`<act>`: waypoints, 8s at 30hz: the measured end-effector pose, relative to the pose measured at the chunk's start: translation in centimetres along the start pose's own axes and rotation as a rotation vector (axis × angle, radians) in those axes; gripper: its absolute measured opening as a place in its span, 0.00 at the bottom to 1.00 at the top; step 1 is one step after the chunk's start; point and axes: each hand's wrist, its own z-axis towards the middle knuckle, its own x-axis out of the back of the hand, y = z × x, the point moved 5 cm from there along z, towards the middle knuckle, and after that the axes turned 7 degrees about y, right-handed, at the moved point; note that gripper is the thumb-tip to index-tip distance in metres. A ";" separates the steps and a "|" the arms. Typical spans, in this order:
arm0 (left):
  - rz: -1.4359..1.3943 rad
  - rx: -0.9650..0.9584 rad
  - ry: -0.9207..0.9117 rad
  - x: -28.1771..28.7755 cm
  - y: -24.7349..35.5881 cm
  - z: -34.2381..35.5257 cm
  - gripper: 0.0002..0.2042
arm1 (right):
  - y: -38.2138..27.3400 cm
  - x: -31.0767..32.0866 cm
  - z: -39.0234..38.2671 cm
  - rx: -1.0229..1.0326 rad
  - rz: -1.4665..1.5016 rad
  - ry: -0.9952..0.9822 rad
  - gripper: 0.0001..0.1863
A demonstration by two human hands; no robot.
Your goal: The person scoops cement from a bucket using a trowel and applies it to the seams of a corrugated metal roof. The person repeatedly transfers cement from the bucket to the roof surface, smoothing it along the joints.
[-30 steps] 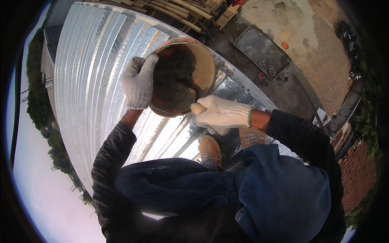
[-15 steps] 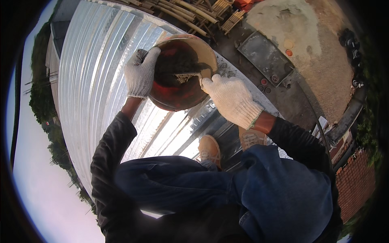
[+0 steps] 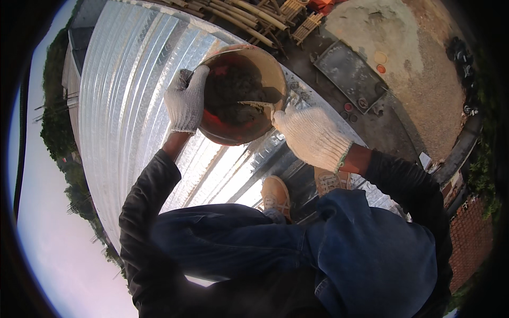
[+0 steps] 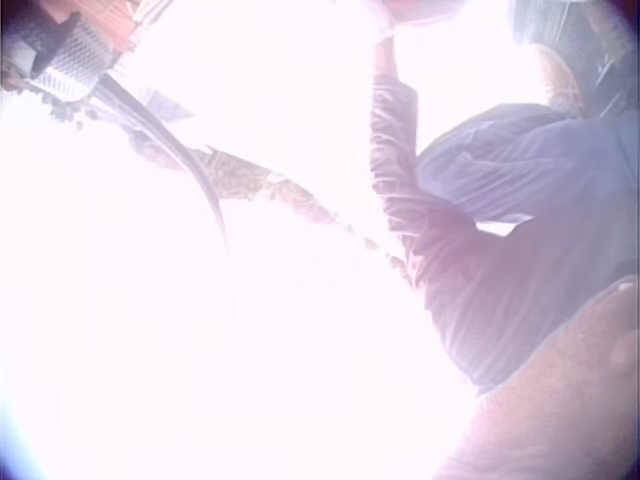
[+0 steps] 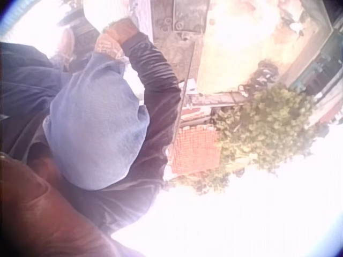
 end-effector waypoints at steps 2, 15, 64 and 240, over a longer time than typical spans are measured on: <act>0.013 -0.060 -0.013 -0.5 1.7 0.4 0.25 | 1.7 1.3 0.1 -0.062 0.282 0.148 0.15; 0.058 -0.028 0.002 -0.3 2.3 -0.9 0.26 | 6.2 5.6 0.1 -0.026 0.348 -0.112 0.20; 0.036 -0.015 -0.028 0.2 2.5 -2.6 0.25 | 5.5 4.7 4.2 -0.366 0.738 -0.608 0.28; 0.039 -0.099 -0.089 -1.2 2.5 0.7 0.23 | 6.8 4.6 -12.8 -0.303 0.372 0.039 0.24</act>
